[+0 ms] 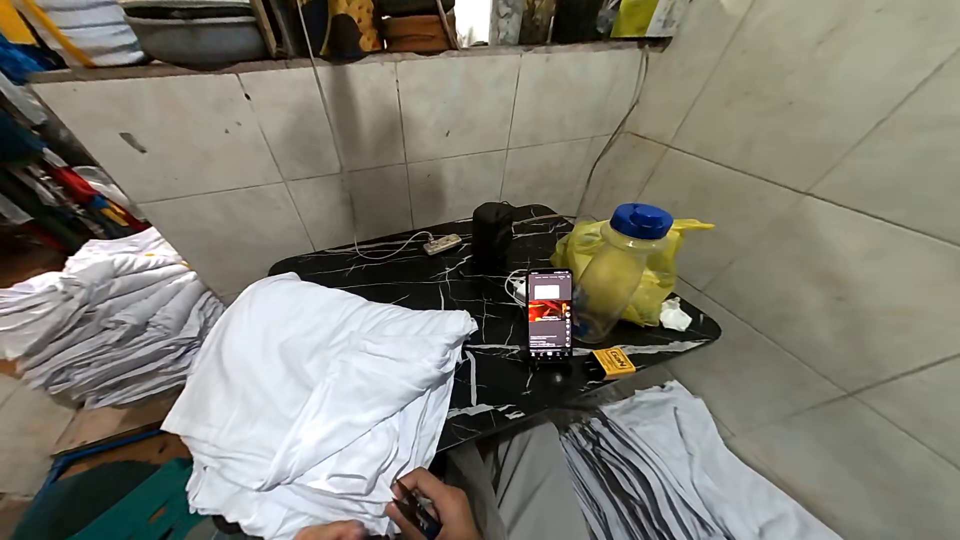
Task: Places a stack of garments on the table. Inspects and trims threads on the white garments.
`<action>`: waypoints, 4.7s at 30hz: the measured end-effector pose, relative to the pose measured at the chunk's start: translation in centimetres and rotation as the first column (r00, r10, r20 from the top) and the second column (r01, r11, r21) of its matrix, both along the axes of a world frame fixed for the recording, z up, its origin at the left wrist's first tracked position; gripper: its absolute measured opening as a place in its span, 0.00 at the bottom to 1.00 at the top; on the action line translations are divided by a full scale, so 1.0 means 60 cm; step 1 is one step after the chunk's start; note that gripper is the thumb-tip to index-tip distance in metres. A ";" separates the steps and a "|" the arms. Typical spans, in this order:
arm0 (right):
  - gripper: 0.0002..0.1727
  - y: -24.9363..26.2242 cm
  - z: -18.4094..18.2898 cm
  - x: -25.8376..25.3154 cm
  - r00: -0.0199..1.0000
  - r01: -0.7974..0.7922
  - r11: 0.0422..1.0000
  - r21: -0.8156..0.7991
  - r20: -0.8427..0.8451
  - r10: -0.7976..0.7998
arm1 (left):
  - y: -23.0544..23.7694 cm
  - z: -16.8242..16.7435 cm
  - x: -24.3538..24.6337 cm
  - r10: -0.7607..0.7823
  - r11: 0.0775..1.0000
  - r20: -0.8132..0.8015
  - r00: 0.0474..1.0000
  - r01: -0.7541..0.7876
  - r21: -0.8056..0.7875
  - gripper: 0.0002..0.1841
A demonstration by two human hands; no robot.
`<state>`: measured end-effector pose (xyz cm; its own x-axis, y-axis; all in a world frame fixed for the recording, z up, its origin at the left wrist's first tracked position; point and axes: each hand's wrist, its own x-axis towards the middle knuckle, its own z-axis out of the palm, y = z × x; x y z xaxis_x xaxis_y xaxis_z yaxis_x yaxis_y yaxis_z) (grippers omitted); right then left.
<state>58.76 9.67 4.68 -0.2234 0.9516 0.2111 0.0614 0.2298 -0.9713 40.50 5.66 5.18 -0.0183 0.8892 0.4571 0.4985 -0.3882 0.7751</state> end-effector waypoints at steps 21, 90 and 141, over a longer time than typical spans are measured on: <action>0.17 -0.007 -0.003 -0.010 0.999 0.022 0.999 -0.046 0.028 -0.021 | 0.019 0.010 0.072 0.185 0.979 0.426 0.886 -0.206 0.003 0.19; 0.08 -0.003 -0.020 -0.036 0.952 -0.099 0.979 -0.178 -0.304 0.041 | 0.015 0.010 0.059 0.085 0.992 0.221 0.971 -0.103 0.068 0.03; 0.20 0.024 -0.014 0.019 0.909 -0.162 0.901 0.403 0.416 -0.022 | 0.029 0.002 -0.005 0.008 0.995 -0.020 1.000 -0.006 0.099 0.07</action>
<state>59.89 11.09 3.85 -0.4381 0.7707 0.4627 0.3911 0.6268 -0.6739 40.23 7.38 5.31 -0.0145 0.8396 0.5430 0.5165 -0.4587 0.7230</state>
